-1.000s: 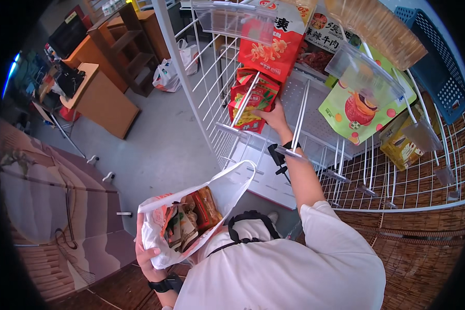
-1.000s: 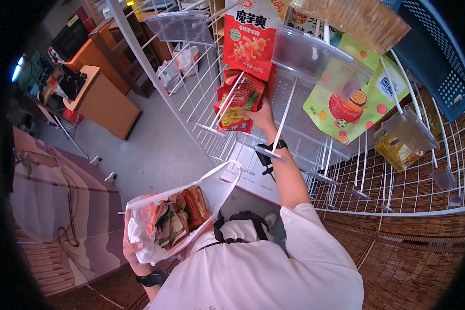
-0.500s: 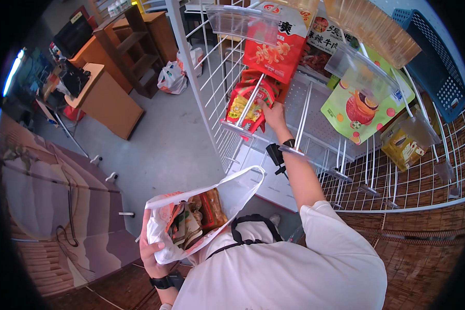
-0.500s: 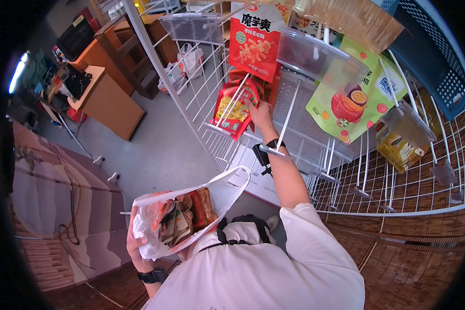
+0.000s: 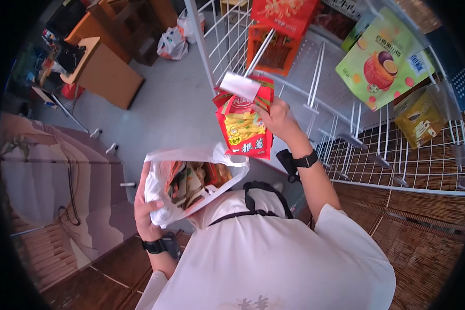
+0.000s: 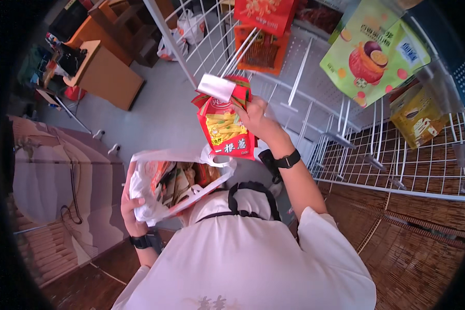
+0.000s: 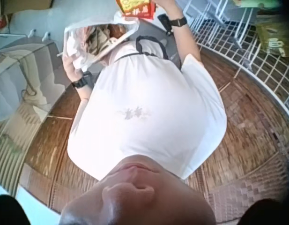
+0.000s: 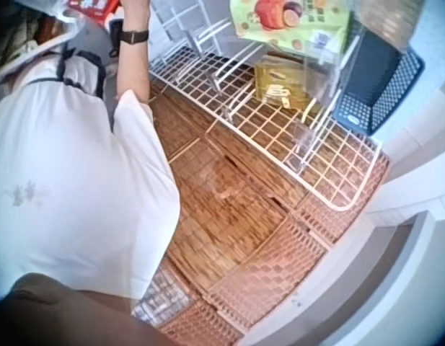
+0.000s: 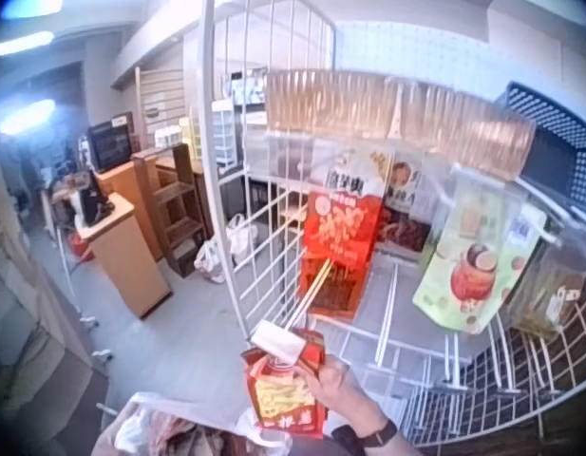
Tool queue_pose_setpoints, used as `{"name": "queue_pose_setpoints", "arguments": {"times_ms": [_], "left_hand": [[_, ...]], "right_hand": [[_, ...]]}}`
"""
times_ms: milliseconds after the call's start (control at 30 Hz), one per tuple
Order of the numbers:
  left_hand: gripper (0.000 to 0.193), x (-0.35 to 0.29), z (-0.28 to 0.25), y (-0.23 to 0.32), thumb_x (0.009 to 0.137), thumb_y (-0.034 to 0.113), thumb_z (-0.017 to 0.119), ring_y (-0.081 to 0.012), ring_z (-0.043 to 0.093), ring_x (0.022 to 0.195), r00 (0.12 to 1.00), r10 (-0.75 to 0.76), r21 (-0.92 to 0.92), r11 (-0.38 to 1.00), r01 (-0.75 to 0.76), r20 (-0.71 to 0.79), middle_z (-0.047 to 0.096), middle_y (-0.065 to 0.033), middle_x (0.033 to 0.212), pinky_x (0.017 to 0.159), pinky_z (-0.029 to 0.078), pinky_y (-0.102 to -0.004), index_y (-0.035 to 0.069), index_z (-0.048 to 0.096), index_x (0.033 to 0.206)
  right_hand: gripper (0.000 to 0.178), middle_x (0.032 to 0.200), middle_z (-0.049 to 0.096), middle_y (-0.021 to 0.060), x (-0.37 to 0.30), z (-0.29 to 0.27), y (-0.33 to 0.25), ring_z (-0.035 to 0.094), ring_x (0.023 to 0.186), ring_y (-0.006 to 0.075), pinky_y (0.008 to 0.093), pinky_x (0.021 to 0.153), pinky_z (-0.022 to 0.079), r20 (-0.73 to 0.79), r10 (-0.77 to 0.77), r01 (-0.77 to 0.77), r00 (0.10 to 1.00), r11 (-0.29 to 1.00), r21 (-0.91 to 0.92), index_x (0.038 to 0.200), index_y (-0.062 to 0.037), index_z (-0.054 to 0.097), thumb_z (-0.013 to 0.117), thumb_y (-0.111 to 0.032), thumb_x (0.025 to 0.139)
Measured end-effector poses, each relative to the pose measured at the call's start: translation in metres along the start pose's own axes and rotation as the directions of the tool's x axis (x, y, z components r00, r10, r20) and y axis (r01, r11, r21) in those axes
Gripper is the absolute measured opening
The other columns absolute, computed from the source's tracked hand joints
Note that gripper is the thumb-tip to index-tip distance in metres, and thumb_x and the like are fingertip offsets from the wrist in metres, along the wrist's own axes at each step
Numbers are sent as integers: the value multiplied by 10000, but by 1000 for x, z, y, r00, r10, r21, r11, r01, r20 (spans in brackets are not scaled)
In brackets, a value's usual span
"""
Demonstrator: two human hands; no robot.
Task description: The person packs various packaged food items, including snacks and noodles, from a white wire shelving unit into a white plastic shopping bag. The person handles items one by one, placing them into the bag until the shelf is empty.
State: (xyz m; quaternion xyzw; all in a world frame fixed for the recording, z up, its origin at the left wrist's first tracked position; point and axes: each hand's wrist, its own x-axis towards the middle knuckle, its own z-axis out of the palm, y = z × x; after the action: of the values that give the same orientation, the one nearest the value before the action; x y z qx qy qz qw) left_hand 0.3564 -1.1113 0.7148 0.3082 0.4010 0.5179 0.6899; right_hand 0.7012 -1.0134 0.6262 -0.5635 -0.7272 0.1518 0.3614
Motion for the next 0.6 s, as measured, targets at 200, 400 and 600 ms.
{"name": "queue_pose_setpoints", "arguments": {"times_ms": [200,400,600], "left_hand": [[1119,9,-11,-5,483,85,701,-266,379,1285,994,-62,77,995,55,90,380,-159,1400,1086,232,-326,-53,151,1448],[1105,18,-17,-14,488,108,676,-282,386,1286,993,-65,69,996,59,96,365,-191,1414,1084,252,-344,-44,153,1450],[1123,36,-4,-12,450,37,634,-319,343,1327,986,-67,-76,994,80,152,345,-199,1428,1123,187,-370,-41,135,1453]], "right_hand": [[266,1104,622,123,-51,4,-13,584,1030,297,389,885,475,35,-249,251,968,963,-94,891,12,664,659,-46,631],[329,1150,614,150,-99,-55,-90,605,1021,309,385,841,505,-45,-144,141,989,988,-56,961,50,655,677,-70,656],[321,1009,658,178,-104,-85,-136,660,856,306,358,685,540,-108,-166,173,980,983,68,1015,60,640,670,-90,733]]}}
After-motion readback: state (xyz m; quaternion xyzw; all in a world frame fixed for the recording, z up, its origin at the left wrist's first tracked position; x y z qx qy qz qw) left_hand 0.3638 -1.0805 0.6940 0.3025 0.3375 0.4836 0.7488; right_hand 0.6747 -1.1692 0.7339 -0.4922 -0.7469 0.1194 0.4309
